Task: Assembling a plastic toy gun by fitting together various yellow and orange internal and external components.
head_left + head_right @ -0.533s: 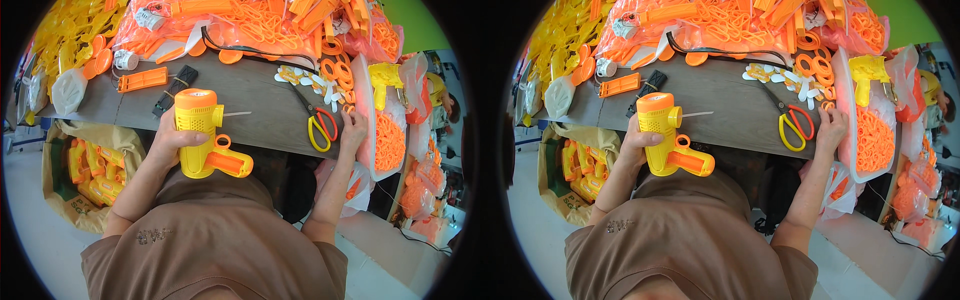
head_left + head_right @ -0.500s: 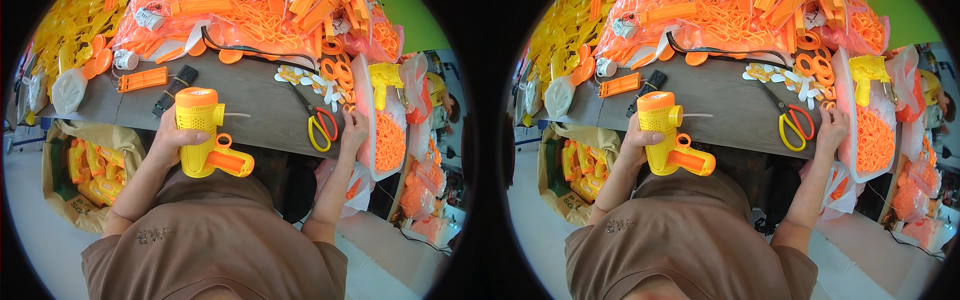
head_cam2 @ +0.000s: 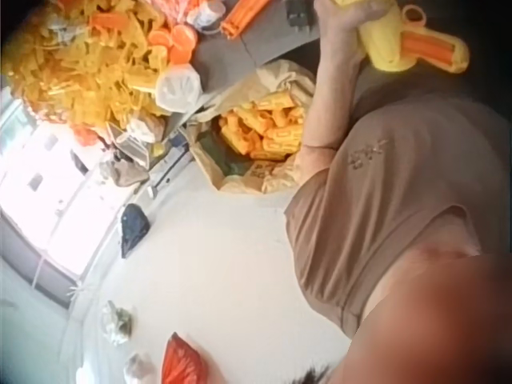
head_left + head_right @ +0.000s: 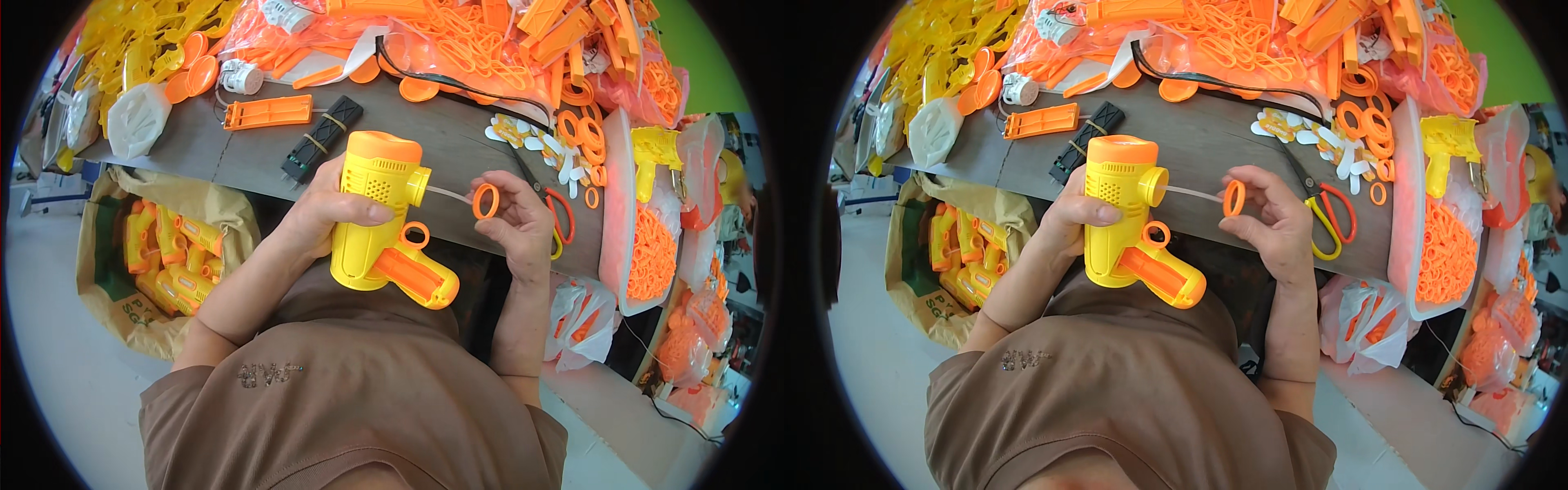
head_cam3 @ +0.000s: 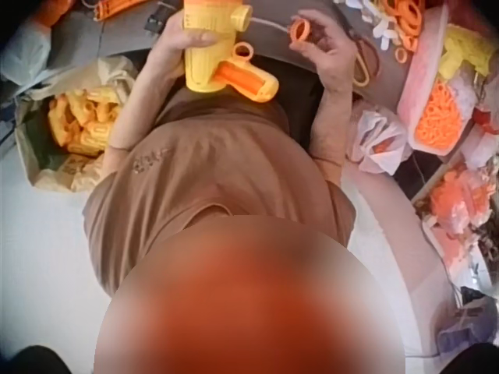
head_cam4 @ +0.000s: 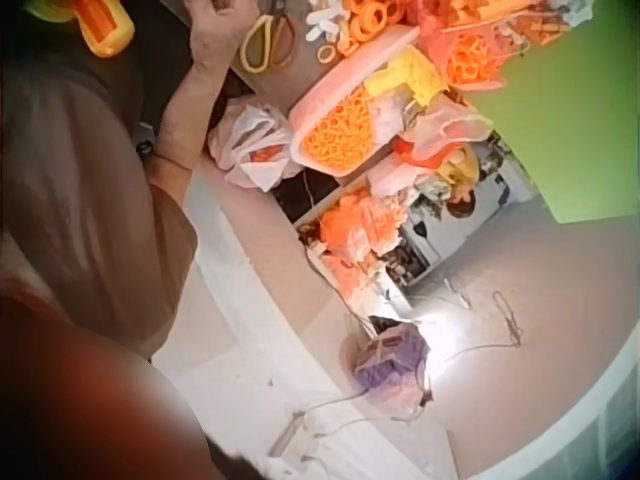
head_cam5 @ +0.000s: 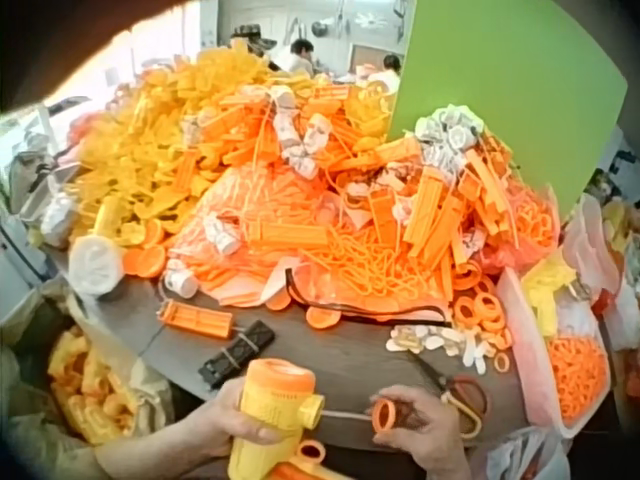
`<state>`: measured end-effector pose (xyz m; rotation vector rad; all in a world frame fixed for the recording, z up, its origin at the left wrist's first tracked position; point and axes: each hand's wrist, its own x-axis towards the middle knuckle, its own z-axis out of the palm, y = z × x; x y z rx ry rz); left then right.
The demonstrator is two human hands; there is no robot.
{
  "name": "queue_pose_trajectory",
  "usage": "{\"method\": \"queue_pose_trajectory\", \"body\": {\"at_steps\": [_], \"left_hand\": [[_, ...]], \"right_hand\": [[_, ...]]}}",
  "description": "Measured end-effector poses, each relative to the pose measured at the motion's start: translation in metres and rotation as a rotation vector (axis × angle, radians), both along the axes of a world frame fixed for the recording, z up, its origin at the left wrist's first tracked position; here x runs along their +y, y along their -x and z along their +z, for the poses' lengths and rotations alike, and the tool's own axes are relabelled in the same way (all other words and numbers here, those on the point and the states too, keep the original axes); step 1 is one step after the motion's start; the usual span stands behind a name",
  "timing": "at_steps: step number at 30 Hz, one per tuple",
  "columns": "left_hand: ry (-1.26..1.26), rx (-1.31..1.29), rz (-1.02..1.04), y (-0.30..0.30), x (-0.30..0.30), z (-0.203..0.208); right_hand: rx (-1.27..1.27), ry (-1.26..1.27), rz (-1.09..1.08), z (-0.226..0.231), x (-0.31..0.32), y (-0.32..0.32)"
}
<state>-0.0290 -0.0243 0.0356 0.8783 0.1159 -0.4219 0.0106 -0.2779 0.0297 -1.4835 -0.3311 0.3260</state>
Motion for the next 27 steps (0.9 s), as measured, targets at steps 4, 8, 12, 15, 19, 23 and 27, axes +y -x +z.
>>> {"method": "queue_pose_trajectory", "body": {"at_steps": [4, 8, 12, 15, 19, 23, 27], "left_hand": [[-0.018, 0.007, 0.004, 0.002, 0.001, -0.001], [-0.019, -0.013, 0.017, 0.003, -0.001, 0.0], [-0.096, -0.038, 0.042, 0.005, -0.006, 0.001], [-0.138, -0.089, 0.062, 0.007, -0.006, 0.002], [-0.345, -0.201, 0.057, 0.011, -0.005, 0.001], [-0.484, -0.313, -0.001, 0.017, -0.001, -0.001], [-0.473, -0.356, 0.009, 0.024, -0.002, -0.002]], "right_hand": [[-0.325, 0.276, 0.16, 0.008, 0.018, -0.004], [-0.432, 0.353, 0.119, 0.014, 0.034, 0.0], [-0.363, 0.37, 0.049, 0.023, 0.051, 0.01], [-0.448, 0.39, -0.021, 0.021, 0.058, 0.014], [-0.408, 0.331, -0.029, 0.017, 0.058, 0.019], [-0.59, 0.419, -0.011, 0.018, 0.053, 0.024], [-0.532, 0.348, -0.123, 0.013, 0.053, 0.029]]}}
